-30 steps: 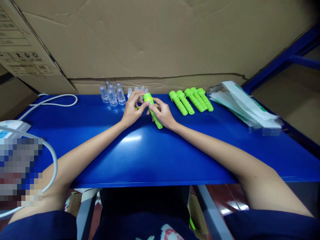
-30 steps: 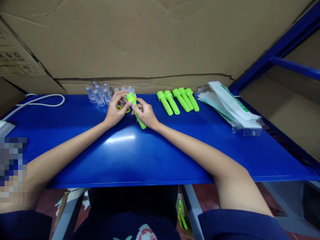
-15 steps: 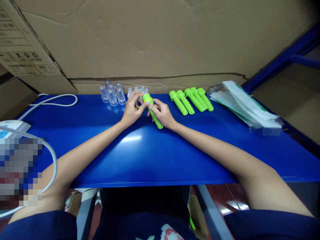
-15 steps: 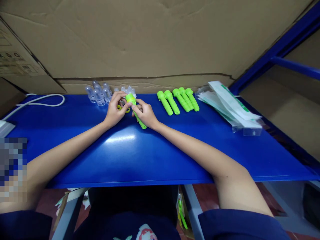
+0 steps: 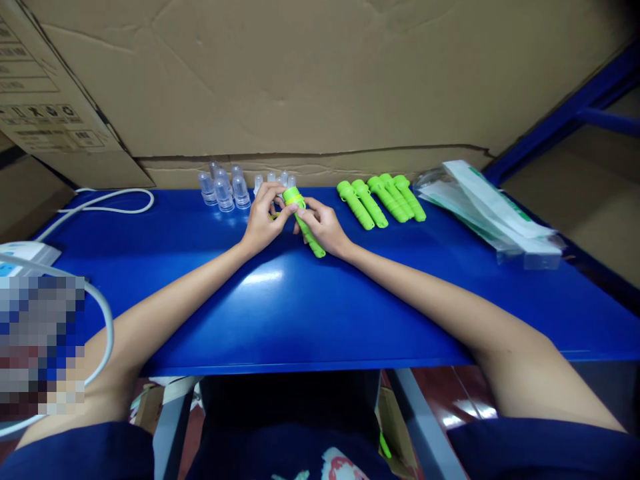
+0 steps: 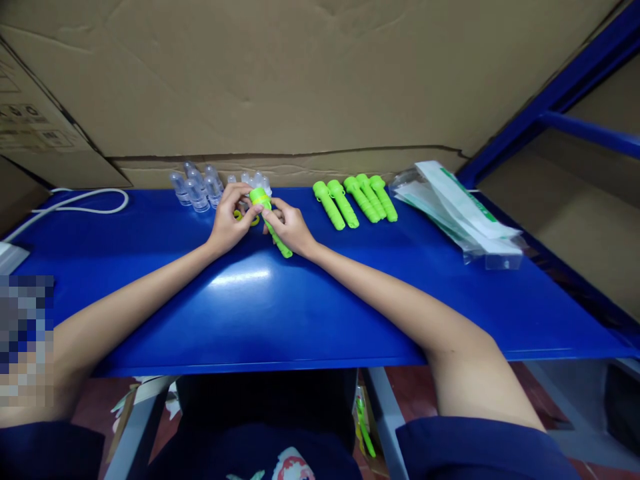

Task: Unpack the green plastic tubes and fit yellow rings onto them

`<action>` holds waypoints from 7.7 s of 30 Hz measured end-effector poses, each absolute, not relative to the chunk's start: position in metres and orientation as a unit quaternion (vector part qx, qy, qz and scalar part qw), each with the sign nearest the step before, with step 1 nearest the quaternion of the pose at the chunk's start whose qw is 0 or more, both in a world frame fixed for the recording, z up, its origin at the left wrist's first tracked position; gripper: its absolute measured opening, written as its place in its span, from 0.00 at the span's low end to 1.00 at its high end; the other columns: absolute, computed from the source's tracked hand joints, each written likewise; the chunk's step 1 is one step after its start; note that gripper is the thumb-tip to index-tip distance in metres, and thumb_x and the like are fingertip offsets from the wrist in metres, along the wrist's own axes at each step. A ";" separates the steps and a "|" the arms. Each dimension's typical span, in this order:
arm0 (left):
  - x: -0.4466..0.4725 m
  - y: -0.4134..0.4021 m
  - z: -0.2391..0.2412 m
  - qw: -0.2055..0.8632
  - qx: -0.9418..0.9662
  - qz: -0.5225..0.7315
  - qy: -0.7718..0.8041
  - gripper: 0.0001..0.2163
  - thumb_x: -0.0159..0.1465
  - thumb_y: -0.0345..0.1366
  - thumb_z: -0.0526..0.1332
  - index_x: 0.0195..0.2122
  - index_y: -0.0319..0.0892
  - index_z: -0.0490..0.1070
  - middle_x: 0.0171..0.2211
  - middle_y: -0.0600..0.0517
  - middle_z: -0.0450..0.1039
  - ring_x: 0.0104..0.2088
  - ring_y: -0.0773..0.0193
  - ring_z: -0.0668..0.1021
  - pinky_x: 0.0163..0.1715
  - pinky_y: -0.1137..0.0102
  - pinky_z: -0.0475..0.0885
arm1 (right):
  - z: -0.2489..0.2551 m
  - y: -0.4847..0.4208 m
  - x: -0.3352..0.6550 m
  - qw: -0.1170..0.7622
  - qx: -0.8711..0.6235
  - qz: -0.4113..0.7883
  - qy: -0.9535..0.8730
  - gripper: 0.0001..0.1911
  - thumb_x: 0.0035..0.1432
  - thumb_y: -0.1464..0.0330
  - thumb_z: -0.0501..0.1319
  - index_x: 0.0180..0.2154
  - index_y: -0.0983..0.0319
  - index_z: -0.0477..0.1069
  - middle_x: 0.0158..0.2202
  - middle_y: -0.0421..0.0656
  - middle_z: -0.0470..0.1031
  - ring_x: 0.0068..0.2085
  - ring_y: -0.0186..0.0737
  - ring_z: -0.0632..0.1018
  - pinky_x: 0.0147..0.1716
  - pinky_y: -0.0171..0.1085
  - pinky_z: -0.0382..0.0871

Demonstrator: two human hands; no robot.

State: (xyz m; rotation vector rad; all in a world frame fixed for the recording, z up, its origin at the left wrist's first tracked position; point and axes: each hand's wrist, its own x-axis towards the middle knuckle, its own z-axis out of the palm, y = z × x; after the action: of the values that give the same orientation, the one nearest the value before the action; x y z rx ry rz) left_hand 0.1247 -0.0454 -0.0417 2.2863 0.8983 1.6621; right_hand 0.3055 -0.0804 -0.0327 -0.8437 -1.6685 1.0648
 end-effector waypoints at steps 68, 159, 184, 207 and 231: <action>0.126 -0.046 -0.041 0.130 0.758 0.559 0.310 0.28 0.68 0.63 0.60 0.52 0.42 0.75 0.51 0.43 0.75 0.32 0.69 0.77 0.27 0.74 0.70 | -0.034 -0.081 0.305 0.472 -0.359 0.420 -0.686 0.34 0.65 0.39 0.59 0.55 0.61 0.68 0.25 0.38 0.76 0.19 0.35 0.73 0.19 0.34 0.70; 0.134 -0.074 -0.025 0.005 0.825 0.303 0.477 0.12 0.61 0.26 0.60 0.45 0.44 0.72 0.51 0.45 0.76 0.48 0.50 0.79 0.53 0.55 0.65 | -0.044 -0.033 0.345 0.349 -0.581 0.059 -0.733 0.25 0.64 0.70 0.56 0.62 0.65 0.62 0.64 0.58 0.66 0.67 0.53 0.67 0.70 0.56 0.58; 0.131 -0.068 -0.029 0.071 0.827 0.358 0.427 0.14 0.62 0.21 0.59 0.45 0.45 0.74 0.53 0.50 0.76 0.39 0.63 0.80 0.55 0.58 0.63 | -0.036 -0.025 0.376 0.268 -0.667 -0.062 -0.692 0.28 0.63 0.71 0.53 0.63 0.72 0.58 0.59 0.67 0.71 0.61 0.69 0.71 0.59 0.68 0.59; 0.129 -0.066 -0.029 0.081 0.784 0.395 0.472 0.12 0.63 0.21 0.59 0.43 0.44 0.72 0.50 0.48 0.76 0.35 0.62 0.78 0.55 0.55 0.65 | -0.019 -0.038 0.372 0.255 -0.657 -0.058 -0.707 0.27 0.61 0.78 0.51 0.62 0.68 0.62 0.63 0.63 0.69 0.64 0.64 0.67 0.62 0.65 0.56; 0.132 -0.072 -0.026 0.005 0.791 0.369 0.489 0.08 0.75 0.39 0.54 0.41 0.43 0.68 0.46 0.43 0.77 0.51 0.48 0.77 0.56 0.52 0.67 | -0.044 -0.010 0.386 0.419 -0.497 -0.060 -0.757 0.29 0.74 0.55 0.48 0.68 0.63 0.62 0.67 0.58 0.69 0.68 0.59 0.70 0.70 0.63 0.60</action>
State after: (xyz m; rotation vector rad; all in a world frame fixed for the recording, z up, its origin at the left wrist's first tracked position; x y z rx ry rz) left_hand 0.1325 -0.0720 -0.0263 2.4763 1.5306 1.1551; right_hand 0.3859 -0.0102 -0.0443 -1.2460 -1.8989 -0.1494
